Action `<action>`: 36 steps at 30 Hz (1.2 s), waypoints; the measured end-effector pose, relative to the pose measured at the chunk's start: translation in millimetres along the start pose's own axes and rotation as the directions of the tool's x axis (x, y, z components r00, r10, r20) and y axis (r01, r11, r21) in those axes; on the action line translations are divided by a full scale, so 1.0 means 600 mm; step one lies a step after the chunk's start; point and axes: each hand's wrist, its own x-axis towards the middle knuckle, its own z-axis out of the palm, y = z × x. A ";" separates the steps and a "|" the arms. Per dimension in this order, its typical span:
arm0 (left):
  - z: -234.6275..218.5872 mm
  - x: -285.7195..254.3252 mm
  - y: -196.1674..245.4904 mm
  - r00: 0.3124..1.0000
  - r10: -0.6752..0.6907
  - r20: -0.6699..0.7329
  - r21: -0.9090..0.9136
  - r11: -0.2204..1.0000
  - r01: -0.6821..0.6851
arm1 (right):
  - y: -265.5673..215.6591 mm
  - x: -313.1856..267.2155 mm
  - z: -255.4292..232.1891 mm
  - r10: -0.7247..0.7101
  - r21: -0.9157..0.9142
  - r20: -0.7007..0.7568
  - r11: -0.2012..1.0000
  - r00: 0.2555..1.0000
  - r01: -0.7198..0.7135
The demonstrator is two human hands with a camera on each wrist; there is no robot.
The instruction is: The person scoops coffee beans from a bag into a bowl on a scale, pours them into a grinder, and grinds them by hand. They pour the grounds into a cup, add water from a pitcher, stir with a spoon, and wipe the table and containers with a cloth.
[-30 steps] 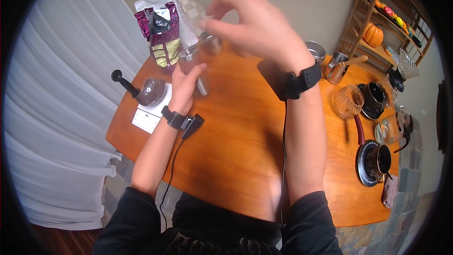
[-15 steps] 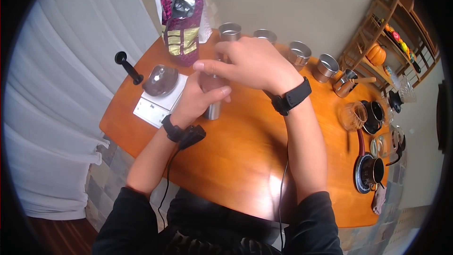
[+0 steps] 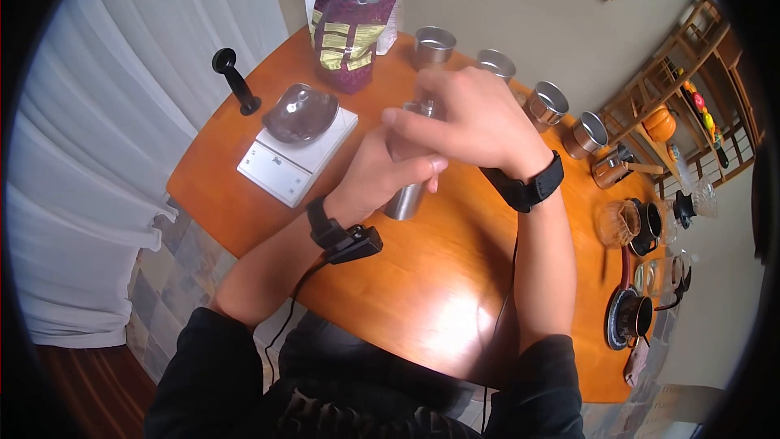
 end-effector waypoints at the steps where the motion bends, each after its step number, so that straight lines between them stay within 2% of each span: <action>1: 0.001 0.000 0.002 1.000 -0.002 -0.005 0.017 1.000 0.002 | 0.000 0.000 -0.003 0.012 0.010 0.005 1.000 1.000 -0.013; 11: -0.003 0.001 0.008 0.993 -0.075 -0.089 0.082 0.993 0.082 | 0.018 0.006 0.013 0.087 0.105 -0.049 0.991 0.995 -0.082; 13: 0.004 -0.005 0.007 0.992 -0.023 -0.121 0.250 0.967 0.053 | 0.027 0.009 0.001 0.232 0.248 -0.178 0.951 0.956 -0.185; 14: 0.008 -0.009 0.006 0.991 0.006 -0.135 0.331 0.943 0.040 | 0.048 0.010 -0.008 0.189 0.245 -0.245 0.961 0.951 -0.128; 17: 0.012 -0.009 -0.002 0.995 -0.057 -0.084 0.239 0.968 0.076 | 0.069 -0.013 -0.060 0.310 0.331 -0.232 0.917 0.922 -0.225; 18: 0.011 -0.012 0.002 0.998 -0.034 -0.054 0.338 0.940 0.050 | 0.073 -0.017 -0.072 0.327 0.331 -0.205 0.910 0.922 -0.249; 19: 0.012 -0.013 0.004 0.997 -0.051 -0.050 0.309 0.949 0.064 | 0.078 -0.023 -0.082 0.348 0.331 -0.177 0.902 0.920 -0.278; 20: 0.014 -0.015 0.005 0.997 -0.072 -0.042 0.278 0.957 0.081 | 0.081 -0.029 -0.086 0.375 0.330 -0.148 0.891 0.915 -0.312; 24: 0.020 -0.018 0.008 0.993 -0.115 -0.020 0.192 0.974 0.117 | 0.111 -0.039 -0.025 0.250 -0.049 -0.193 0.963 0.949 -0.264; 25: 0.021 -0.018 0.009 0.995 -0.096 -0.013 0.208 0.973 0.097 | 0.114 -0.049 -0.001 0.227 -0.077 -0.153 0.968 0.962 -0.240; 27: 0.022 -0.019 0.013 0.999 -0.053 -0.002 0.239 0.970 0.052 | 0.109 -0.056 0.023 0.294 -0.149 0.036 0.947 0.955 -0.286; 30: 0.015 -0.023 0.012 0.993 -0.110 0.050 0.180 0.979 0.099 | 0.124 -0.059 0.041 0.311 -0.171 0.063 0.939 0.948 -0.297; 33: 0.016 -0.025 0.016 0.992 -0.120 0.041 0.175 0.978 0.111 | 0.116 -0.055 0.023 0.294 -0.014 -0.070 0.955 0.953 -0.296; 36: 0.015 -0.021 0.015 0.998 -0.060 0.031 0.196 0.979 0.053 | 0.097 -0.052 0.012 0.313 -0.021 -0.087 0.949 0.946 -0.316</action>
